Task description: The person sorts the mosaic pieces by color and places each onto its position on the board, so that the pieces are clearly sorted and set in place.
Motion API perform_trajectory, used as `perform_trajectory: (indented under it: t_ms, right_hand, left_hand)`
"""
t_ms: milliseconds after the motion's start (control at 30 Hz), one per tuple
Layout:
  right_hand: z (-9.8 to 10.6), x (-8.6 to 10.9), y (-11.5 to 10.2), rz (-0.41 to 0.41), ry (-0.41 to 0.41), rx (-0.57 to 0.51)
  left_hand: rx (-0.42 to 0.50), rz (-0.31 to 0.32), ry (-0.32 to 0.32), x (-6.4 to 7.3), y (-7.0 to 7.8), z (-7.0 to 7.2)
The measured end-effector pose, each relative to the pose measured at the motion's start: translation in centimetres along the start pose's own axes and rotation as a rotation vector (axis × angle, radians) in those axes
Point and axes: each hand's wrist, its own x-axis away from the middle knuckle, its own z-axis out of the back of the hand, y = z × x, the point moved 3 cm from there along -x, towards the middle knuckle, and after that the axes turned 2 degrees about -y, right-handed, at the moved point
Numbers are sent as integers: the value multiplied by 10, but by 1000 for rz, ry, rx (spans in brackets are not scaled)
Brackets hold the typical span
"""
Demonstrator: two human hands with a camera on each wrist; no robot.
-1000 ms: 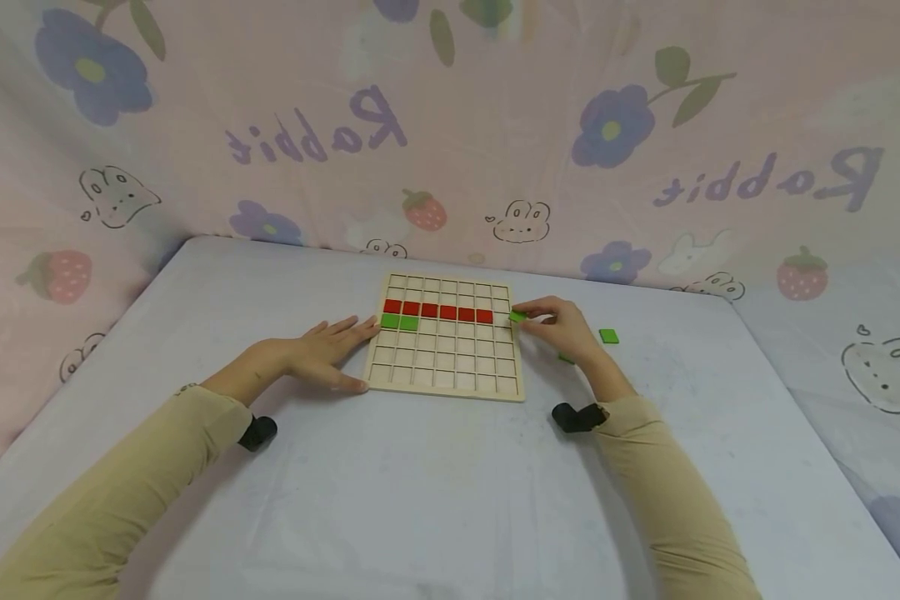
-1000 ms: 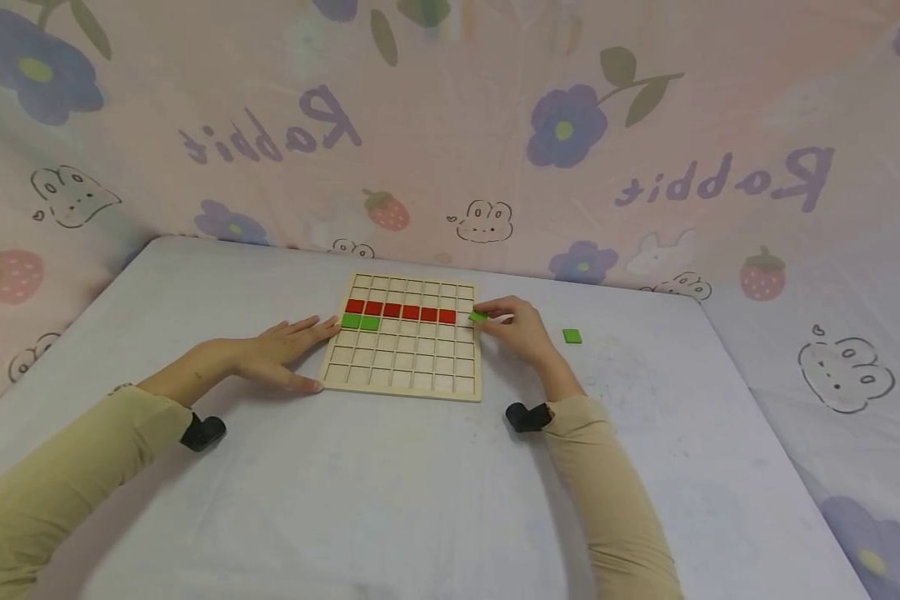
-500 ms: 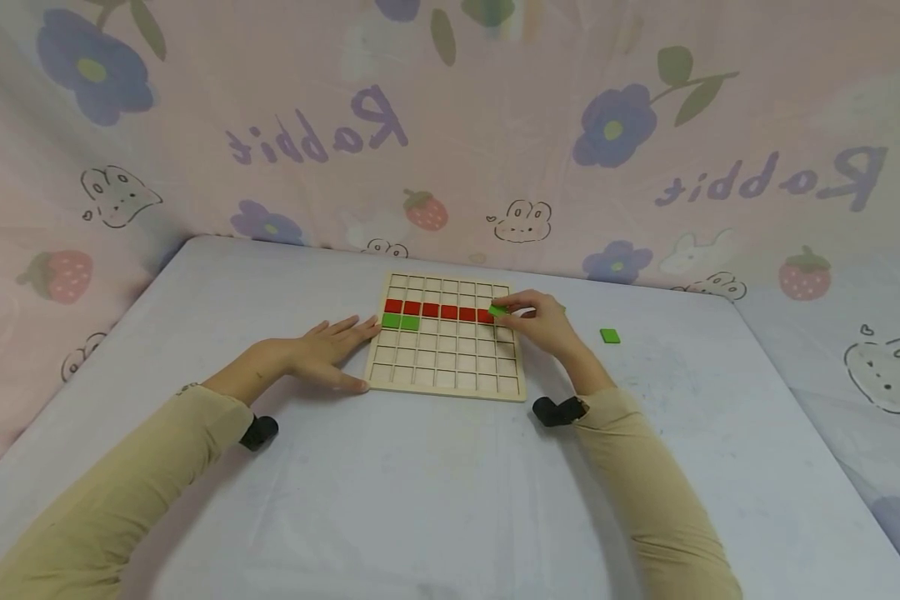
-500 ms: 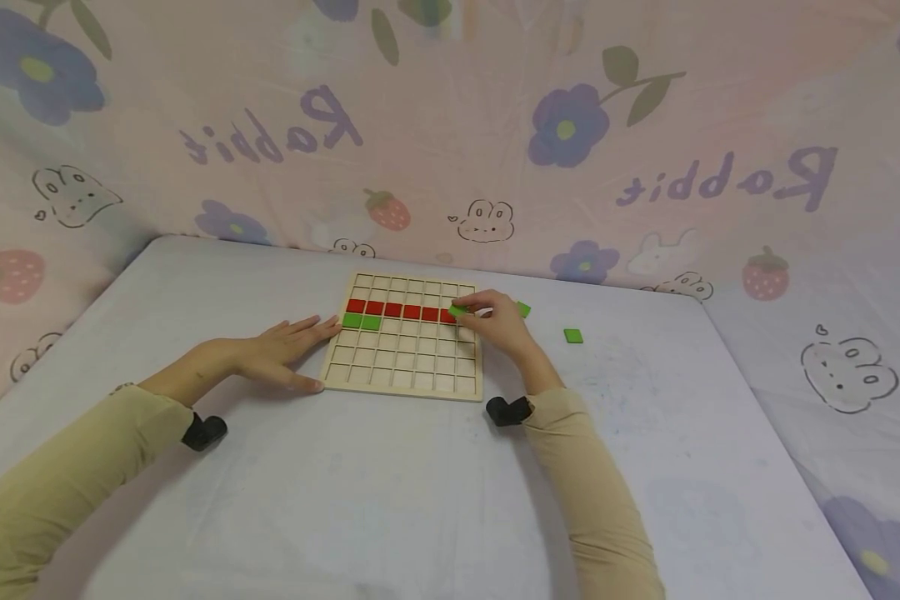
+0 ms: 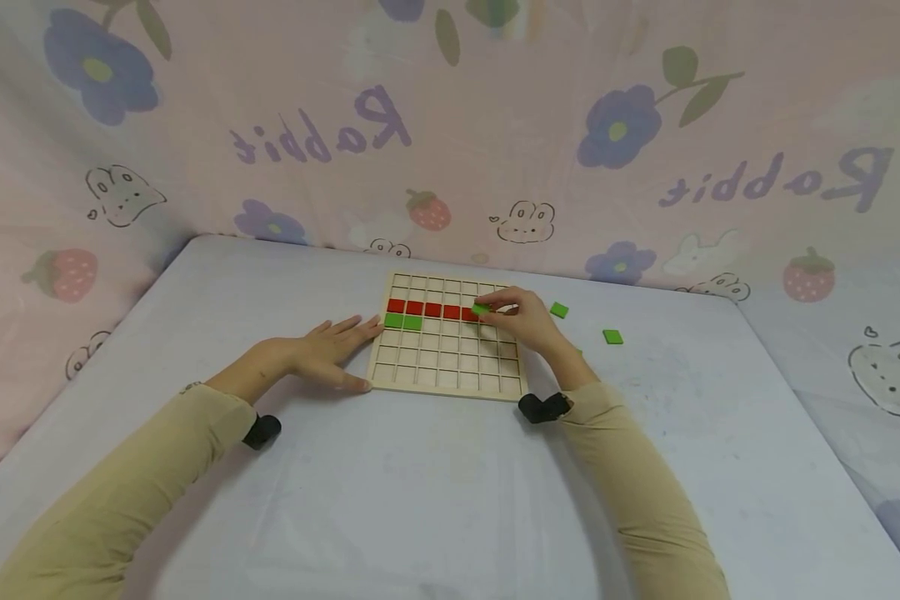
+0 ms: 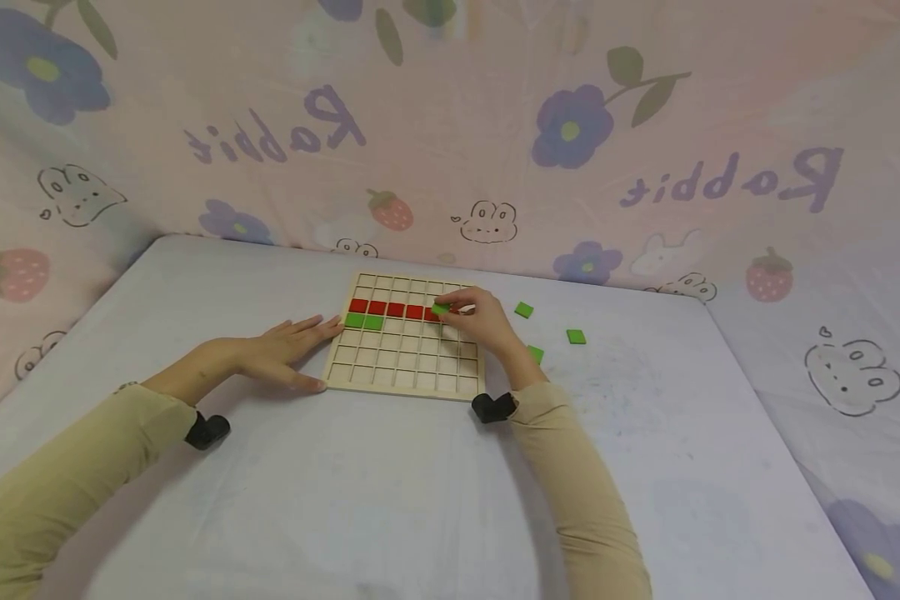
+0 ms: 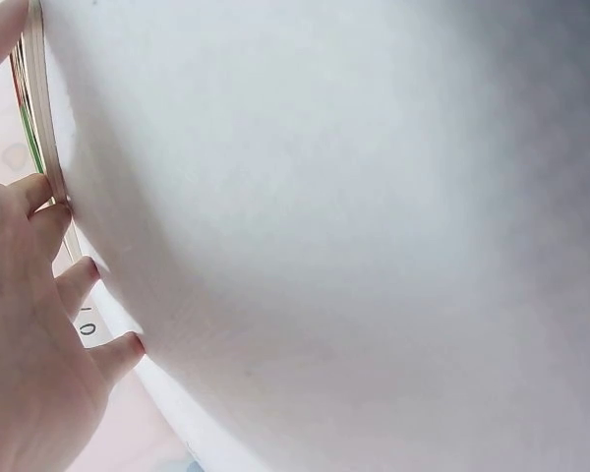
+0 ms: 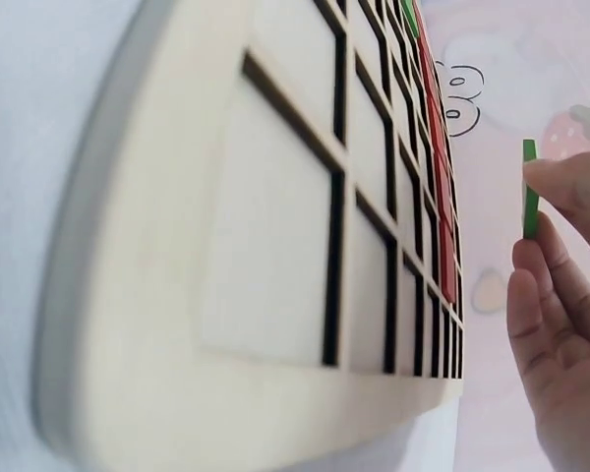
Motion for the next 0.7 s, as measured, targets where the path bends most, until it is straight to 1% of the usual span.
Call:
perform_trajectory:
  t_ms: [233,300,467,700]
  right_hand:
    - [-5,-4,-3,7,0,22]
    - [-8,-5,-5,-3,-2,16]
    - [-15,-8,-7,-23,-23,-8]
    - [-24,-13,-9,-12,-49,5]
  left_hand:
    - [-1,-4,3,0,-1,1]
    - [1,-6,5,0,-1,1]
    - [12,-7,4,0,-1,1]
    - [3,0,-1,-1,-1,-1]
